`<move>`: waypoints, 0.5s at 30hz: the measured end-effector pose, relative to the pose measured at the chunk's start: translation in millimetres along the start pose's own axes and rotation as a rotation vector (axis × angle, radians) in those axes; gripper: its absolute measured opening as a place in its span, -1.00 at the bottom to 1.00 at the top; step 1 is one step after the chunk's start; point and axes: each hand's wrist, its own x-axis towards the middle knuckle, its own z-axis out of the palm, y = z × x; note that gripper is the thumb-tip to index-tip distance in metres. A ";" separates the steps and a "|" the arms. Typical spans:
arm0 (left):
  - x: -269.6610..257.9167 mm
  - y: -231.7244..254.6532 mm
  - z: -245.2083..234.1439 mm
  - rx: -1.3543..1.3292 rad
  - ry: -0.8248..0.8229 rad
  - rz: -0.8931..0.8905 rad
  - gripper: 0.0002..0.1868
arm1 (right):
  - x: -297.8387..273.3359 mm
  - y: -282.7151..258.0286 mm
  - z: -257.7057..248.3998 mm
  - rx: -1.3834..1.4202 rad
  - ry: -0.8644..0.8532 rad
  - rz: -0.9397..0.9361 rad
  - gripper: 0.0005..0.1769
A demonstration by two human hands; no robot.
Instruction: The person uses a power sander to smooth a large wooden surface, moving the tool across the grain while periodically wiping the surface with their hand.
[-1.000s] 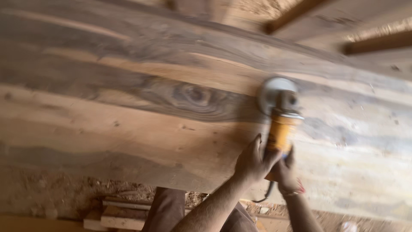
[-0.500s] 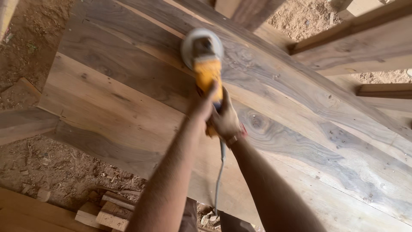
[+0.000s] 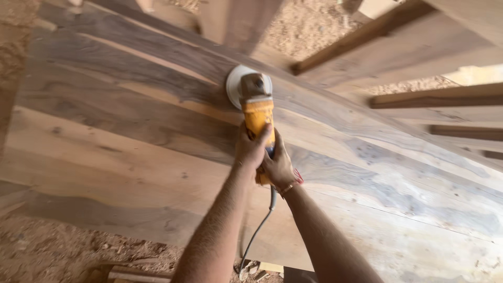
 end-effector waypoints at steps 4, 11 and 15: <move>-29.0 -14.6 64.3 -0.065 -0.111 -0.049 -0.13 | -9.5 60.7 -42.5 0.050 0.028 0.040 -0.06; -69.8 -60.3 195.8 0.034 -0.152 -0.044 -0.20 | -29.5 165.3 -138.0 0.139 0.071 0.101 -0.06; -105.2 -94.4 263.6 0.036 -0.182 -0.015 -0.21 | -46.0 225.2 -189.8 0.212 0.085 0.096 -0.08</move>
